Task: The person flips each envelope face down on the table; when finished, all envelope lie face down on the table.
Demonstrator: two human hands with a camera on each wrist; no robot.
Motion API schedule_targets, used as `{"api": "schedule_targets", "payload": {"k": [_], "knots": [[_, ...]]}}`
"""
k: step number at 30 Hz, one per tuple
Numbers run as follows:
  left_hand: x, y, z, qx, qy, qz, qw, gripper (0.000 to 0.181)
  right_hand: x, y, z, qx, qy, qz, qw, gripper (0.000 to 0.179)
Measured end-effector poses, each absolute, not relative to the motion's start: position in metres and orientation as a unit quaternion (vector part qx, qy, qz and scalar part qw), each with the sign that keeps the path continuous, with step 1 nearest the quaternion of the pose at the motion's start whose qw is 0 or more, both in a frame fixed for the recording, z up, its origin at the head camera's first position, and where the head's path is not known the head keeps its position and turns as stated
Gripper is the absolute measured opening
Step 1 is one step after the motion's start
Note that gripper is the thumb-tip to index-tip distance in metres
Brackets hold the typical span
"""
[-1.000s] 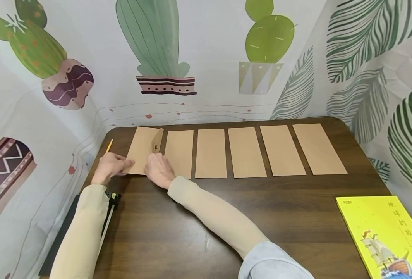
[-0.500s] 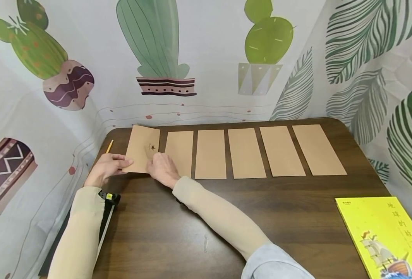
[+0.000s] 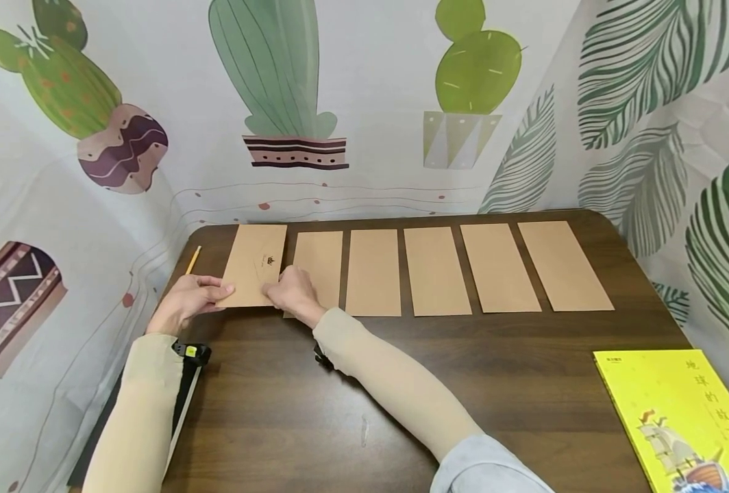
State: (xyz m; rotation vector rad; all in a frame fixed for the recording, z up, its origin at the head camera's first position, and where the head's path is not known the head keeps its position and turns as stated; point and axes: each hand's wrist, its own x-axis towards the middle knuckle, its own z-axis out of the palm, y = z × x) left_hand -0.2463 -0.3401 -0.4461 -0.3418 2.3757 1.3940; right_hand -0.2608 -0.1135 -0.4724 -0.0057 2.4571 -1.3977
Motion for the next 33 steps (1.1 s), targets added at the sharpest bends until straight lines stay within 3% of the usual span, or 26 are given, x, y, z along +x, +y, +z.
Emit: {"api": "schedule_targets", "payload": {"k": [11, 16, 21, 26, 33], "knots": [[-0.244, -0.325, -0.447, -0.136, 0.874, 0.43, 0.18, 0.075, -0.256, -0.115, -0.467, 0.002, 0.813, -0.562, 0.151, 0.02], [-0.241, -0.316, -0.442, -0.099, 0.903, 0.389, 0.154, 0.072, -0.257, -0.119, -0.467, -0.004, 0.787, -0.598, 0.153, 0.02], [-0.238, -0.305, -0.439, -0.038, 0.929, 0.35, 0.114, 0.056, -0.257, -0.119, -0.463, -0.016, 0.773, -0.616, 0.15, 0.015], [-0.238, -0.296, -0.435, 0.007, 0.932, 0.346, 0.107, 0.045, -0.258, -0.12, -0.461, -0.029, 0.757, -0.633, 0.159, 0.012], [-0.238, -0.29, -0.43, -0.012, 0.896, 0.425, 0.13, 0.056, -0.257, -0.122, -0.465, -0.058, 0.733, -0.657, 0.167, 0.029]]}}
